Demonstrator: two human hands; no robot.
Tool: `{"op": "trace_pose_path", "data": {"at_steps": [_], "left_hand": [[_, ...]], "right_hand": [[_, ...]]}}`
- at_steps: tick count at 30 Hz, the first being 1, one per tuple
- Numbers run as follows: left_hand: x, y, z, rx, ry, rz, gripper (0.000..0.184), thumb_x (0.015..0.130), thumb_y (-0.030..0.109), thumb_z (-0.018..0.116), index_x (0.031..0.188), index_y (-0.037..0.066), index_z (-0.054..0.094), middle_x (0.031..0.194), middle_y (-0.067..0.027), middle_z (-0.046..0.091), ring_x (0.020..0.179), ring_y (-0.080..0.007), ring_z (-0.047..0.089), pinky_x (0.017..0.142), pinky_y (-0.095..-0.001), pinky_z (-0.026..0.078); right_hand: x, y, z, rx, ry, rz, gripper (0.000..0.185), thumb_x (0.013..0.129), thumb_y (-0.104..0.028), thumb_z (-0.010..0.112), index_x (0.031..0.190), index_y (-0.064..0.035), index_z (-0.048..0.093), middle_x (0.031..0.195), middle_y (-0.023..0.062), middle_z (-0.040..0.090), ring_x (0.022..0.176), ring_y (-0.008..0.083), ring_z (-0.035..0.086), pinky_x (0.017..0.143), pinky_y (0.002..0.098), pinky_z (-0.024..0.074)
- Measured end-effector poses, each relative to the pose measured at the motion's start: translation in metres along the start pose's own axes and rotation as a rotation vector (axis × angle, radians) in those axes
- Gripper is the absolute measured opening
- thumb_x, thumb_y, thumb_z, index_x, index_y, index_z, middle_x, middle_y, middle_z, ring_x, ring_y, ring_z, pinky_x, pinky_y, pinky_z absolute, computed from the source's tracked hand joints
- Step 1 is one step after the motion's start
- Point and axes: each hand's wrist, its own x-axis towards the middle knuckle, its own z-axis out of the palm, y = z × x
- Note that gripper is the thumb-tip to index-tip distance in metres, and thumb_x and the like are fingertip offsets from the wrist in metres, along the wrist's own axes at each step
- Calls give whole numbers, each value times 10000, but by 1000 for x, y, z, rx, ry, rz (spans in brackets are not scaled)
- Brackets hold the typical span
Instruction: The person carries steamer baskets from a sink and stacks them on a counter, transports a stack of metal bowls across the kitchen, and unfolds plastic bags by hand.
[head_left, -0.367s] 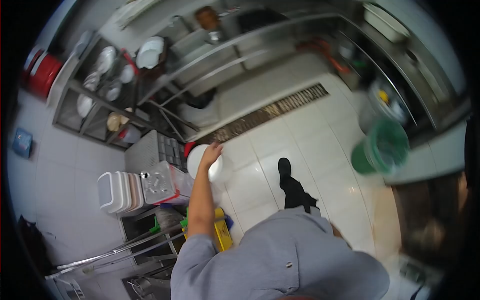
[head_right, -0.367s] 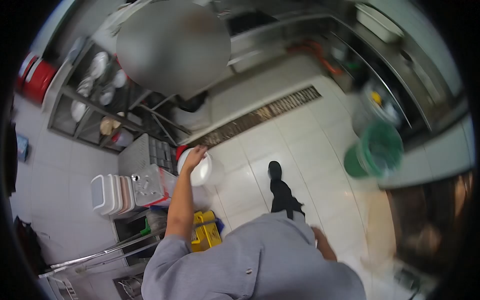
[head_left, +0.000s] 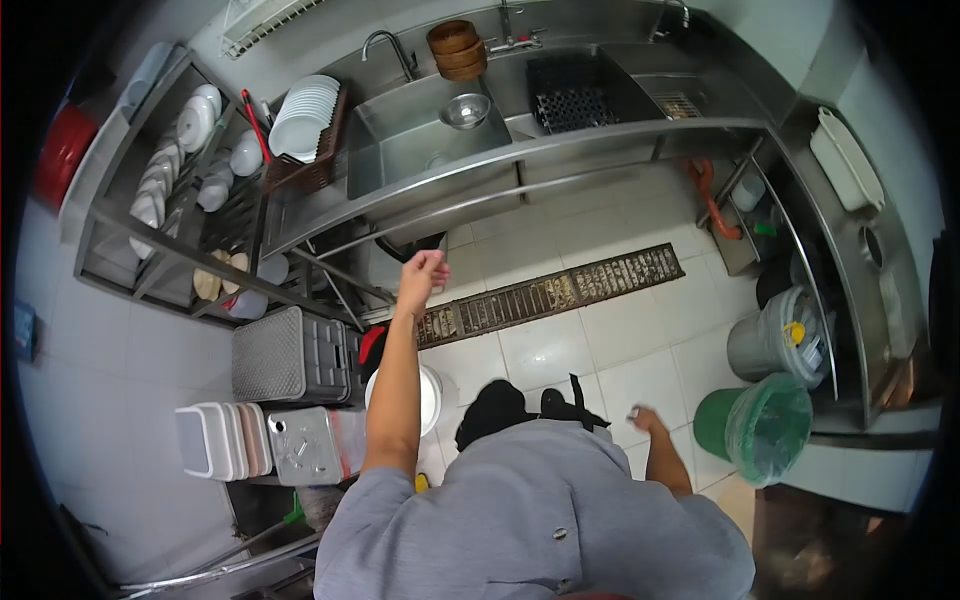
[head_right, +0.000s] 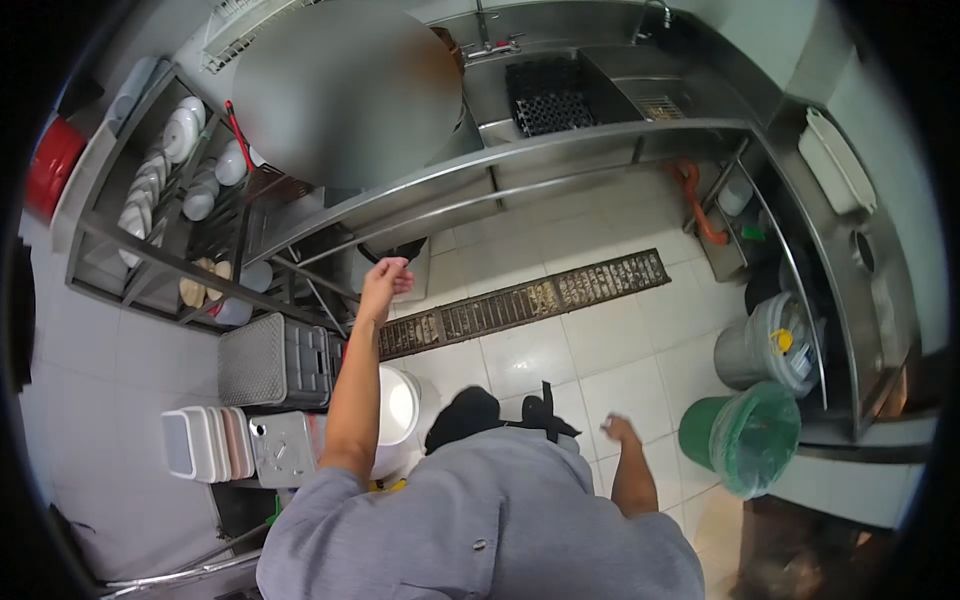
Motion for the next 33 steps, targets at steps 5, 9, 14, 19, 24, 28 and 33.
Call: {"op": "trace_pose_path", "data": {"at_steps": [5,9,14,19,24,28,33], "left_hand": [[154,59,10,542,-111,373,241,922,264,625,1001,40,667,794,-50,650,702,-112,587,662,-253,472],[334,97,47,424,-224,443,287,895,276,654,1003,10,662,826,-86,661,758,-148,584,707,-306,473],[582,99,53,297,153,475,265,859,265,671,911,5,671,858,-151,677,812,-224,644,731,-354,493],[741,59,34,80,655,266,225,841,196,661,896,-23,669,942,-153,672,842,-259,639,750,-376,493],[807,17,4,-839,337,-322,598,835,359,704,1232,-35,493,1098,-118,614,1022,-219,575,934,-377,430],[811,2,-12,-1047,18,-481,718,810,459,734,1309,21,460,1310,-97,524,1244,-213,462,1078,-430,322],[790,32,13,-1268,-258,-137,748,814,422,732,1395,71,416,1428,-78,452,1324,-268,401,1123,-482,283]], "right_hand": [[92,-169,-286,292,368,-194,506,856,-265,665,1290,-40,534,995,190,664,882,315,640,806,384,508],[109,-303,-396,334,456,-497,460,873,-175,637,1289,-14,524,1075,185,635,947,314,618,854,377,494],[166,-418,-465,500,388,-437,424,854,-173,644,1246,-31,565,942,179,671,844,343,648,801,402,512],[263,-596,-573,119,538,-444,279,821,-159,640,1071,-36,621,808,201,655,808,383,641,737,467,501],[388,-762,-691,17,896,-780,714,740,-181,752,1372,-94,430,1372,277,400,1262,449,424,1002,472,433],[485,-821,-721,-279,975,-744,705,657,-233,777,1314,-201,522,1387,207,441,1232,404,469,1035,574,359],[503,-824,-718,-365,902,-572,346,817,-292,630,1160,-247,639,1250,93,586,1206,333,501,1029,711,233]]}}
